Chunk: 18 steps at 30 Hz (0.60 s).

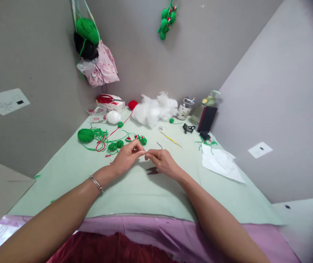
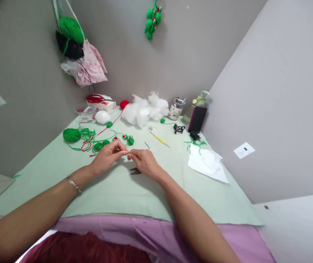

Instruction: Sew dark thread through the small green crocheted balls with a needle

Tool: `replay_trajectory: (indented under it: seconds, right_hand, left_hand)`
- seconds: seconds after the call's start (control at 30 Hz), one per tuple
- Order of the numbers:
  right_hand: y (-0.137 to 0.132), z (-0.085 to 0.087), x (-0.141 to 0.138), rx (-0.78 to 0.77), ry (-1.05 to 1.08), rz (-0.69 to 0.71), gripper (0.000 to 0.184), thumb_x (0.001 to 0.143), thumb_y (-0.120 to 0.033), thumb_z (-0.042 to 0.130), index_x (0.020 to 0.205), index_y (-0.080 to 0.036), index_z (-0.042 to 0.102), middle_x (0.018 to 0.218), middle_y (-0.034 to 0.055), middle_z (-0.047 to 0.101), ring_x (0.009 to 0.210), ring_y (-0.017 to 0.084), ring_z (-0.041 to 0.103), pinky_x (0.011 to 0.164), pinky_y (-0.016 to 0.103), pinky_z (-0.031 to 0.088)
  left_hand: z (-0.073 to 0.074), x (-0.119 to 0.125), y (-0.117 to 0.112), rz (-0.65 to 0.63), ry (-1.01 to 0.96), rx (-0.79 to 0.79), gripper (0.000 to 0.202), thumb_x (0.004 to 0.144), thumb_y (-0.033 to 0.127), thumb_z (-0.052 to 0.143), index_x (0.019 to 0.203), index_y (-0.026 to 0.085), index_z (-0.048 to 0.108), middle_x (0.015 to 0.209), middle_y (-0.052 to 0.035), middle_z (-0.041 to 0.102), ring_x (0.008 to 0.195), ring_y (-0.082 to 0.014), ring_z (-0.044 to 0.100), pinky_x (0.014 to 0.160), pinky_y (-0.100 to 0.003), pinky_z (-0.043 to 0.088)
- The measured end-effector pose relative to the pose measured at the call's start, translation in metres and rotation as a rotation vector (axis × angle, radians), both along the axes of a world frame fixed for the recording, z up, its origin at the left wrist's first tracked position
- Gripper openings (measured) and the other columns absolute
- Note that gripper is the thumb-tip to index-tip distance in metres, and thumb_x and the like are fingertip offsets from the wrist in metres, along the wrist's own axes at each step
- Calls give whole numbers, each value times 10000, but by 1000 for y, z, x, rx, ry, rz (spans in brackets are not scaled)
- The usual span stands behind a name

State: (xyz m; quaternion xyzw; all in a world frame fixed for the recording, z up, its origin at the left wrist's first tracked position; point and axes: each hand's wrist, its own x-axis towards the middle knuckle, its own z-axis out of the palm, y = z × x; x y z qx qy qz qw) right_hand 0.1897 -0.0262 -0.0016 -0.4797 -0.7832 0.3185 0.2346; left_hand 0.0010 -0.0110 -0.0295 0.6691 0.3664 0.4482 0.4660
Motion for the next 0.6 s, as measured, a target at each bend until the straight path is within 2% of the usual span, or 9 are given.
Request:
replay_trajectory:
  seconds: [0.1, 0.3, 0.43, 0.6]
  right_hand:
    - [1, -1, 1, 7, -5, -28, 287, 948, -320, 453, 785, -187, 648, 510, -59, 345, 524, 109, 362, 595, 232, 308]
    - [5, 2, 4, 71, 13, -79, 269, 930, -314, 477, 752, -187, 633, 579, -38, 431, 586, 119, 380, 621, 240, 312]
    - [9, 0, 8, 61, 121, -106, 266, 930, -324, 477, 771, -180, 635, 615, -32, 461, 589, 115, 379, 614, 241, 315]
    - [12, -4, 13, 54, 204, -133, 287, 935, -363, 475, 822, -173, 659, 599, -41, 405, 562, 111, 325, 573, 244, 292]
  left_hand:
    - [3, 0, 1, 41, 19, 32, 151, 870, 282, 621, 796, 194, 523, 828, -2, 597, 776, -153, 574, 732, -303, 464]
    - [0, -7, 11, 109, -105, 21, 119, 862, 270, 608, 892, 212, 508, 880, 8, 577, 833, -158, 615, 834, -345, 511]
    - [-3, -9, 11, 25, 18, 19, 137, 895, 317, 560, 960, 208, 612, 952, -24, 610, 886, -174, 604, 855, -344, 511]
    - [2, -8, 7, -69, 133, -42, 225, 889, 389, 569, 826, 191, 654, 791, -10, 615, 736, -159, 593, 741, -303, 472]
